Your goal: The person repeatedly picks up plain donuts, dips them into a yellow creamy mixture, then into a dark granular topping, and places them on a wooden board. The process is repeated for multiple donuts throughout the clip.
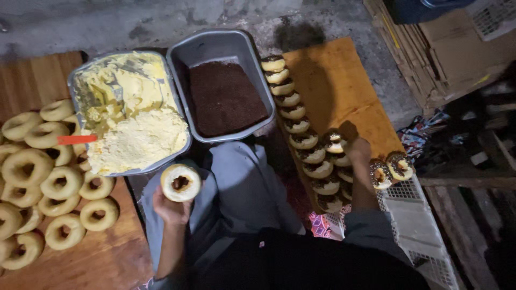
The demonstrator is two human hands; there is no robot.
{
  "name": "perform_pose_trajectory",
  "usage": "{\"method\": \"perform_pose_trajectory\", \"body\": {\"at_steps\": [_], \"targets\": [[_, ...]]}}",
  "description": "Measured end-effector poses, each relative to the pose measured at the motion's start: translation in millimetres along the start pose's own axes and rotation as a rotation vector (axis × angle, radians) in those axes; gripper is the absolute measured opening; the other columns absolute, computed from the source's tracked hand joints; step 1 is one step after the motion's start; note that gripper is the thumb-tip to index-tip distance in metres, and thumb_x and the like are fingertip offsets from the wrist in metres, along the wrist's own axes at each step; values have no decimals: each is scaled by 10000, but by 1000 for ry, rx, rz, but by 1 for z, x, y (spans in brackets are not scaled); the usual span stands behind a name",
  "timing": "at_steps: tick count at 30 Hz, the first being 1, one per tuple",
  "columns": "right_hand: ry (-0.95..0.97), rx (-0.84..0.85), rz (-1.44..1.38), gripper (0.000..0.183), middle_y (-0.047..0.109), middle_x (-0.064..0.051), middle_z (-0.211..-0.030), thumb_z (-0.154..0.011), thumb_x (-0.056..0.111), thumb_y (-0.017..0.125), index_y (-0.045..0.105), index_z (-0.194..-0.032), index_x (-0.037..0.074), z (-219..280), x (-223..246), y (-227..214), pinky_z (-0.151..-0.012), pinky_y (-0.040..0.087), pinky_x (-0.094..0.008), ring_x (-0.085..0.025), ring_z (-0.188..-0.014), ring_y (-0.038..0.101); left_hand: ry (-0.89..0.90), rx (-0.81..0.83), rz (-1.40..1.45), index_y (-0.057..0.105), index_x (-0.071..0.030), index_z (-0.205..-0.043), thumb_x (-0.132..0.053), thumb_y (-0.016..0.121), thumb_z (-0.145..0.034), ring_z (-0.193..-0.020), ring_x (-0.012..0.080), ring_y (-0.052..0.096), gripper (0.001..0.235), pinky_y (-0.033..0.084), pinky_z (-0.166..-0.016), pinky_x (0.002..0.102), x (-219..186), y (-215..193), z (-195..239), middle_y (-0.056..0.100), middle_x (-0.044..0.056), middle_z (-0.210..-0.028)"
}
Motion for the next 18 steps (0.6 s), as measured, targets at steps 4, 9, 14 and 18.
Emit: {"method": "perform_pose_trajectory", "body": {"at_steps": [4,9,14,18], "targets": [[-380,-228,-340,288,744,-205,-1035,-915,240,699,768,-1120,50,39,53,-2,-876,529,-488,-416,-1022,669,-171,97,28,543,2,-1413,-440,480,-988,-1254,438,589,616,430,-1034,776,20,-11,-5,609,188,-1370],[-871,876,-1057,461,669,-116,-1267,-976,254,555,573,-1383,37,137,215,46,-931,534,-388,-233,-1094,656,-396,166,-265,582,-19,-1417,-430,453,-1122,-1081,295,659,522,541,-904,501,83,-7,-23,703,154,-1254],[-654,1610,-1229,375,708,-155,-1196,-1040,168,548,622,-1359,-16,169,326,62,-935,569,-407,-242,-1035,705,-628,40,-322,641,-98,-1261,-592,409,-985,-1021,318,702,612,582,-825,529,73,7,-39,721,145,-1175],[-647,922,-1492,369,747,-119,-1104,-944,211,604,697,-1226,-9,78,365,48,-866,605,-325,-185,-967,748,-376,-5,-130,546,-208,-1222,-546,475,-1015,-1191,428,628,402,546,-907,573,21,-2,-25,613,199,-1320]]}}
Point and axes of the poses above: each hand's wrist, its own z-axis away from the middle knuckle, its own y-axis out of the palm, x = y × z, the point moved 2 cm from there along -z, towards the middle knuckle
